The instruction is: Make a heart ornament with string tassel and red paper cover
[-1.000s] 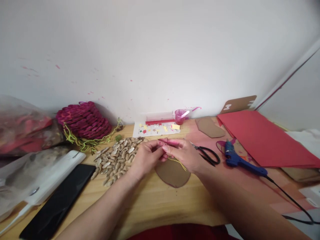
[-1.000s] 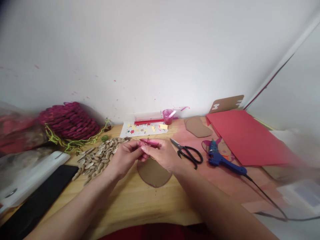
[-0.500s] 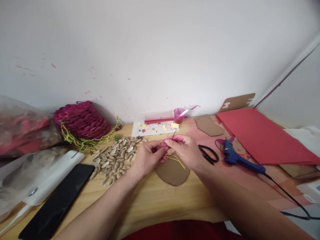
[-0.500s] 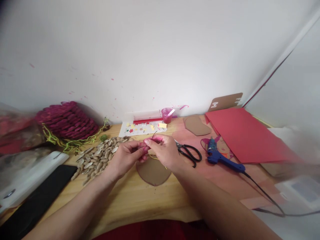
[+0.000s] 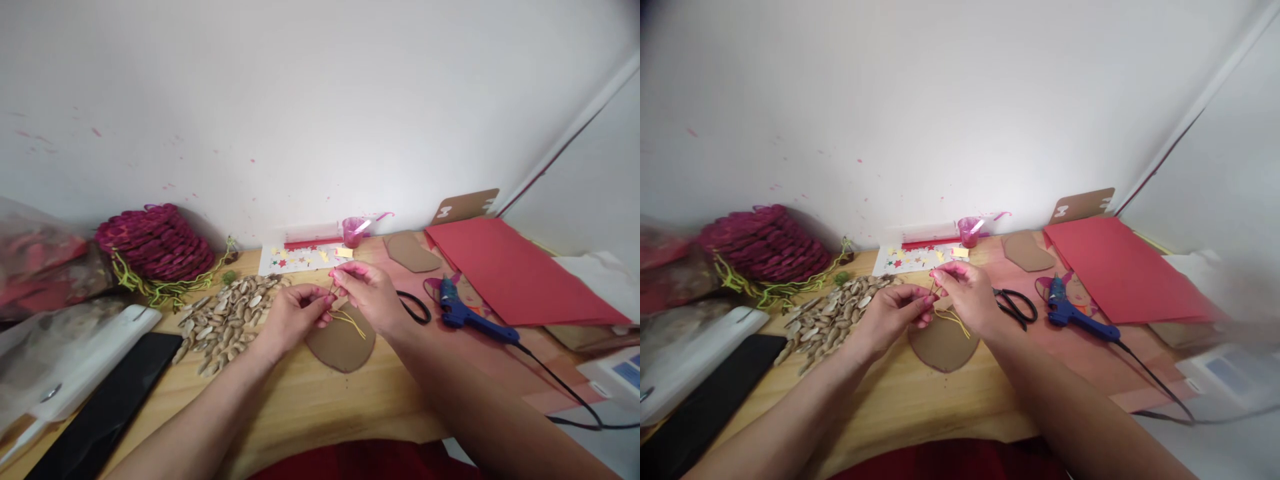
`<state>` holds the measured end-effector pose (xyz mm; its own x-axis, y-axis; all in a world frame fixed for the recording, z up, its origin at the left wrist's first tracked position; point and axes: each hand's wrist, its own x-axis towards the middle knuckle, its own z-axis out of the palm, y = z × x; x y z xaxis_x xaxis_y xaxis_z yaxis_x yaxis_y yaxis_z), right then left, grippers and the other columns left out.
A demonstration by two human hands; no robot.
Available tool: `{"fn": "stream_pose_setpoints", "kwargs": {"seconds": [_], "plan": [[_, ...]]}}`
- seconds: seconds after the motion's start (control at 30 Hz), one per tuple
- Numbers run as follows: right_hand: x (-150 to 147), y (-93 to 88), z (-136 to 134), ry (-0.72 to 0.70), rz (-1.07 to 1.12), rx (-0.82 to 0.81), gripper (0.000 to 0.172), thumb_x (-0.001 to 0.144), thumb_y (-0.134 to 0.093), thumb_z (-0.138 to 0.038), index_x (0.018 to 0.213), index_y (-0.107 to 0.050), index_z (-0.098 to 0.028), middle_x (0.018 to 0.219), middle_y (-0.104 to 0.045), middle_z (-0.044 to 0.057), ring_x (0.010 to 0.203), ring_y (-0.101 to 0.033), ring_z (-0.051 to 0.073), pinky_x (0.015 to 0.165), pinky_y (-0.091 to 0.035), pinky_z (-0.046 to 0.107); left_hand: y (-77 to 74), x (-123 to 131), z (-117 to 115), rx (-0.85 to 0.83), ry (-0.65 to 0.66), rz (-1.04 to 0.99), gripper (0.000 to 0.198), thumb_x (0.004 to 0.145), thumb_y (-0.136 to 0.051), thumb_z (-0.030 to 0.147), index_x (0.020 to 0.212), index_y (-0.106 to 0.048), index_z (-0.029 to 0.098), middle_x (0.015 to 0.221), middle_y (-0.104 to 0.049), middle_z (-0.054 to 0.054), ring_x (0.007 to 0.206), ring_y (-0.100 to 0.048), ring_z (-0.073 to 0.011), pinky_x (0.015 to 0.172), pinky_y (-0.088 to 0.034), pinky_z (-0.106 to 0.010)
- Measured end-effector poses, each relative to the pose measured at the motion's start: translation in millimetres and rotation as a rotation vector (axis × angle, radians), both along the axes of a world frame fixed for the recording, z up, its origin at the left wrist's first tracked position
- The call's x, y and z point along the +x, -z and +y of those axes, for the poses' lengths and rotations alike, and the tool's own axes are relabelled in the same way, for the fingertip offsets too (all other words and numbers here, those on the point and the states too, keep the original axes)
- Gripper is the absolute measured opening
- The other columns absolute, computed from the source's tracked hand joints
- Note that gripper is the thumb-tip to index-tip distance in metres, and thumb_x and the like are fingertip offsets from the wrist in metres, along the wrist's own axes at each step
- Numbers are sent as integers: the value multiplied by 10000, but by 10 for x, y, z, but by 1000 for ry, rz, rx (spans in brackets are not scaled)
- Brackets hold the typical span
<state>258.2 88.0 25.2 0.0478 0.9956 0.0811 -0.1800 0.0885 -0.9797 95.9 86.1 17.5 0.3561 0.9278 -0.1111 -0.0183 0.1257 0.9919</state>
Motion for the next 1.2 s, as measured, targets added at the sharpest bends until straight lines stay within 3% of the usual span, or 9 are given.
{"fn": "stream_pose_setpoints", "kwargs": {"seconds": [0.27,0.47,0.8,1.03,1.2], "plan": [[-57,5,12,6,224,-16,326,624,-880,-405,744,-677,-181,653,-607,-19,542,-465,85,445,-300,229,-21,14,-4,-69,-2,-75,424,653,-890,460,877,-770,121,646,-704,-21,554,-618,-88,552,-526,-184],[-74,41,10,2,297,-51,337,627,-887,-402,767,-662,-194,618,-578,-40,533,-458,79,438,-279,202,-35,49,-48,-102,-14,-136,405,651,-908,399,899,-759,115,709,-725,-29,570,-644,-88,552,-538,-180],[-39,35,25,8,298,-56,353,627,-891,-409,792,-664,-196,642,-610,-42,519,-470,68,450,-303,204,-65,46,-46,-258,-94,-280,411,551,-969,313,832,-763,95,718,-738,-49,598,-685,-99,579,-569,-160],[-40,39,27,15,332,-95,399,595,-910,-414,807,-648,-201,653,-604,-50,517,-460,62,454,-303,201,-21,40,-1,-352,-96,-354,283,603,-942,215,782,-769,81,704,-738,-65,583,-680,-91,570,-572,-143],[-40,37,26,16,306,-88,386,606,-895,-419,806,-642,-208,652,-590,-51,514,-447,69,465,-299,224,6,39,12,-334,-100,-322,259,631,-926,212,786,-766,81,693,-736,-69,574,-670,-86,570,-563,-141]]}}
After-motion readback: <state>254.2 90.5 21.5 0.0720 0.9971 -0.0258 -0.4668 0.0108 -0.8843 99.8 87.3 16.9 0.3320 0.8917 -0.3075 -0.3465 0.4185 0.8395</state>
